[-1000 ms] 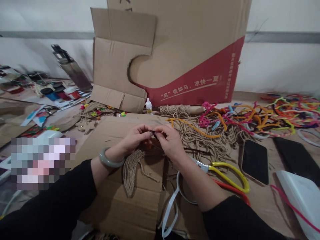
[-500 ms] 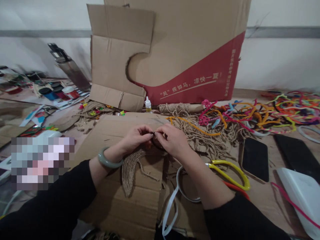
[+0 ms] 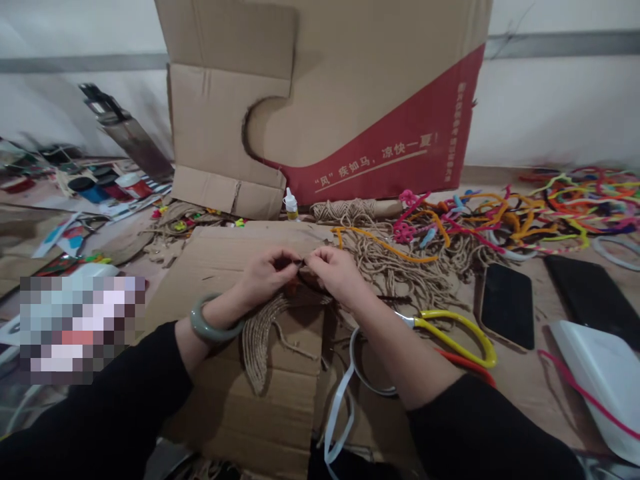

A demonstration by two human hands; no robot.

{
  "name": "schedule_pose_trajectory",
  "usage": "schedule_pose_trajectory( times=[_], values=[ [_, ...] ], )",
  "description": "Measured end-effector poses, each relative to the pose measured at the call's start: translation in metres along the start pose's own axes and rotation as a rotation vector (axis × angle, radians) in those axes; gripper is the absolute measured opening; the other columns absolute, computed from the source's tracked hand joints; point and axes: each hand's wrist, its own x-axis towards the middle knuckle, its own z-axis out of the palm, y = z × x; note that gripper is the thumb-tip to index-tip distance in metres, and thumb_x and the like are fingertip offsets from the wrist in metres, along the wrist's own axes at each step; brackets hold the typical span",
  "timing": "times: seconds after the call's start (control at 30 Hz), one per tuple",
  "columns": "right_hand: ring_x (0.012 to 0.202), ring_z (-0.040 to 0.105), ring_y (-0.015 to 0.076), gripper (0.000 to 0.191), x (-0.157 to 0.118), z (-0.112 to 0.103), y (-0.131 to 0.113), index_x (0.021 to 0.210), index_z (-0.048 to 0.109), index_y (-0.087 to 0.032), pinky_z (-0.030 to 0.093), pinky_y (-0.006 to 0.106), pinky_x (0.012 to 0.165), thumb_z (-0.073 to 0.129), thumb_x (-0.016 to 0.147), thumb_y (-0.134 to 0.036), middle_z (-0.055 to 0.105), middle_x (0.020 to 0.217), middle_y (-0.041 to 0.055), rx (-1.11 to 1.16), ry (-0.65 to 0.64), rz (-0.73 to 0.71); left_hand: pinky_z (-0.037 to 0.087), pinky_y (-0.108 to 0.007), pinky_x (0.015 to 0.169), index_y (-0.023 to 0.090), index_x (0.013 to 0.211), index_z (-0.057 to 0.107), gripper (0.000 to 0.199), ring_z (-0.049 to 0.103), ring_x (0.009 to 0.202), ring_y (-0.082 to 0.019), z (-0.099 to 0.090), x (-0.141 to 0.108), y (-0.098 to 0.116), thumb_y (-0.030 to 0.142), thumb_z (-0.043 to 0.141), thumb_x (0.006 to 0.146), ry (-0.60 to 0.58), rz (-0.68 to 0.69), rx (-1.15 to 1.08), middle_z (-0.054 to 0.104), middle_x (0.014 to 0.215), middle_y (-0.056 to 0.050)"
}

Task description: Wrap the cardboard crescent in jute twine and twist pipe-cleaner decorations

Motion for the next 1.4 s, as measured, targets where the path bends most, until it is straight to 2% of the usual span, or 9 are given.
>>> schedule_pose_trajectory(
  times=[0.13,0.23,0.33,0.57,0.67,0.83,1.07,1.23,1.4],
  values=[
    [0.065,0.057,0.0134,0.015,-0.001,-0.014,0.001,0.079,0.062,-0.018,0.045,0.026,0.062,0.054,0.078,-0.031,0.064,0.072,0.0023,-0.321,0.044,-0.414,0.04,-0.019,0.049,0.014,0.077,0.06,0.011,0.049,0.048,-0.006,-0.006,0.004,0.008,0.024,0.061,0.071,-0.099,-0.285,-0.326,0.055,0.055,0.003],
    [0.082,0.063,0.016,0.018,0.001,-0.021,0.002,0.091,0.067,-0.02,0.047,0.03,0.076,0.052,0.082,-0.021,0.07,0.088,0.0045,-0.532,0.025,-0.685,0.037,-0.017,0.046,0.013,0.076,0.059,0.015,0.048,0.045,-0.004,-0.008,0.005,0.012,0.024,0.065,0.068,-0.127,-0.362,-0.467,0.055,0.056,0.004],
    [0.084,0.065,0.016,0.021,0.001,-0.023,0.003,0.091,0.069,-0.022,0.049,0.029,0.076,0.048,0.086,-0.021,0.071,0.088,0.0042,-0.655,-0.011,-0.8,0.036,-0.016,0.045,0.013,0.074,0.059,0.015,0.047,0.044,-0.002,-0.008,0.005,0.012,0.02,0.067,0.064,-0.158,-0.402,-0.53,0.055,0.058,0.004],
    [0.085,0.065,0.016,0.022,-0.001,-0.025,0.008,0.091,0.069,-0.023,0.049,0.028,0.077,0.047,0.088,-0.021,0.072,0.09,0.0035,-0.798,0.012,-0.912,0.032,-0.016,0.043,0.013,0.076,0.061,0.015,0.048,0.044,-0.003,-0.012,0.005,0.008,0.021,0.068,0.066,-0.244,-0.453,-0.53,0.055,0.056,0.004],
    [0.08,0.064,0.0165,0.023,-0.001,-0.025,0.008,0.088,0.068,-0.021,0.047,0.028,0.072,0.045,0.088,-0.022,0.072,0.087,0.0048,-0.889,0.011,-0.877,0.031,-0.017,0.043,0.013,0.076,0.061,0.015,0.047,0.045,-0.003,-0.012,0.006,0.007,0.022,0.067,0.067,-0.261,-0.451,-0.495,0.054,0.056,0.003],
    [0.076,0.063,0.0189,0.023,-0.003,-0.019,0.003,0.087,0.067,-0.019,0.042,0.029,0.066,0.045,0.085,-0.024,0.071,0.086,0.0063,-0.973,0.045,-0.626,0.038,-0.019,0.05,0.013,0.078,0.061,0.011,0.047,0.048,-0.004,-0.008,0.004,0.01,0.022,0.061,0.071,-0.185,-0.313,-0.327,0.056,0.062,0.004],
    [0.044,0.042,0.0103,0.013,-0.001,-0.01,-0.004,0.063,0.059,-0.018,0.03,0.023,0.046,0.048,0.07,-0.023,0.051,0.047,-0.0032,-0.591,0.025,-0.263,0.046,-0.027,0.075,0.017,0.081,0.067,0.014,0.059,0.075,-0.013,-0.003,-0.001,0.008,0.015,0.057,0.072,-0.072,0.035,0.189,0.069,0.08,-0.002],
    [0.038,0.04,0.0091,0.011,0.001,-0.01,-0.004,0.062,0.055,-0.018,0.029,0.022,0.039,0.048,0.065,-0.027,0.044,0.042,-0.0056,-0.316,0.012,-0.069,0.047,-0.028,0.077,0.015,0.089,0.068,0.018,0.062,0.079,-0.014,-0.001,0.0,0.008,0.023,0.057,0.076,-0.091,-0.047,0.062,0.071,0.088,-0.005],
    [0.042,0.045,0.01,0.011,0.003,-0.008,0.0,0.065,0.055,-0.018,0.034,0.022,0.042,0.049,0.067,-0.027,0.05,0.047,-0.0038,-0.309,0.037,-0.133,0.046,-0.025,0.068,0.013,0.081,0.069,0.015,0.058,0.07,-0.011,-0.002,0.003,0.008,0.023,0.058,0.074,-0.078,-0.167,-0.065,0.068,0.078,-0.004]
  ],
)
